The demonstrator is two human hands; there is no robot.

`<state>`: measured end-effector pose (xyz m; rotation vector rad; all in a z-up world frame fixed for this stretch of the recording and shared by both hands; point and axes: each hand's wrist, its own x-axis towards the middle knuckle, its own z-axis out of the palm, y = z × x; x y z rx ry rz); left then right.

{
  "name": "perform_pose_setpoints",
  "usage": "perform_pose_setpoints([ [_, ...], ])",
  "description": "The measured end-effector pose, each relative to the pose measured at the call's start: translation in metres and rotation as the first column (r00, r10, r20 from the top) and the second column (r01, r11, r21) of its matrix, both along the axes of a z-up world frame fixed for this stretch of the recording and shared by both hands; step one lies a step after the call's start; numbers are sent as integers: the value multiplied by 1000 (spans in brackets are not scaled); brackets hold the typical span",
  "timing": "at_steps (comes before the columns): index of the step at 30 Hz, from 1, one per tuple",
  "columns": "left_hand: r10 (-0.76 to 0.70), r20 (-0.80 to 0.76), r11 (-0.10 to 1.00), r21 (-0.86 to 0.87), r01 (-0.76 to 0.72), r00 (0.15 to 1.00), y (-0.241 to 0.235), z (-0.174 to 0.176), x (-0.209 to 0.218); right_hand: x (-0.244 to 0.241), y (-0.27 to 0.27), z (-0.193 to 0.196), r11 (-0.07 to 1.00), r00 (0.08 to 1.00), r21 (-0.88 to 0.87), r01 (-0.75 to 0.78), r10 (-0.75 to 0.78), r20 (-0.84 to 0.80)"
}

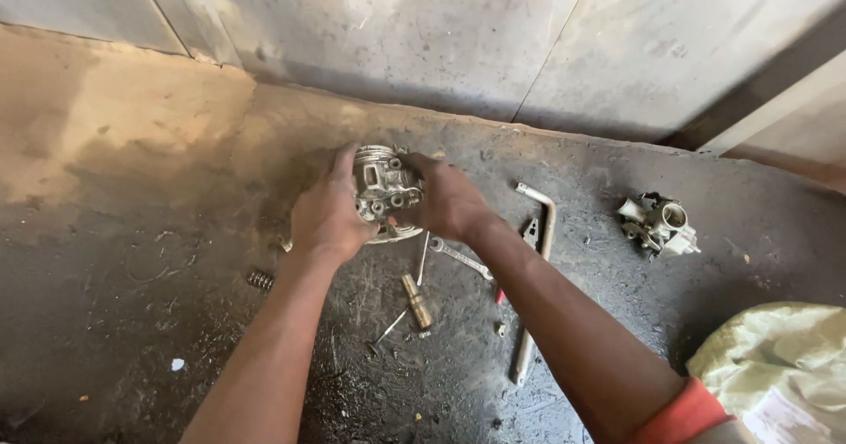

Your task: Tightening or loosening bolts on a motorcycle engine component using a wrench.

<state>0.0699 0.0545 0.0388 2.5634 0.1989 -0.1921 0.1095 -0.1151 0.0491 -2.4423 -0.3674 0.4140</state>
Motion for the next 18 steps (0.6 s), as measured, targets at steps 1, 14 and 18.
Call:
perform_pose_setpoints([
  [1, -1, -2, 1000, -1, 1, 1000, 0, -3, -4, -7, -3, -2, 1000, 1000, -1, 1, -1, -2],
  [14, -31, -110, 998, 58, 38, 993, 4, 13, 4, -15, -7, -13, 998, 997, 24, 65, -63, -46],
  [18, -96, -150, 985, 128, 115, 984, 0, 40, 9, -11, -12, -16, 992, 992, 83, 100, -93, -84],
])
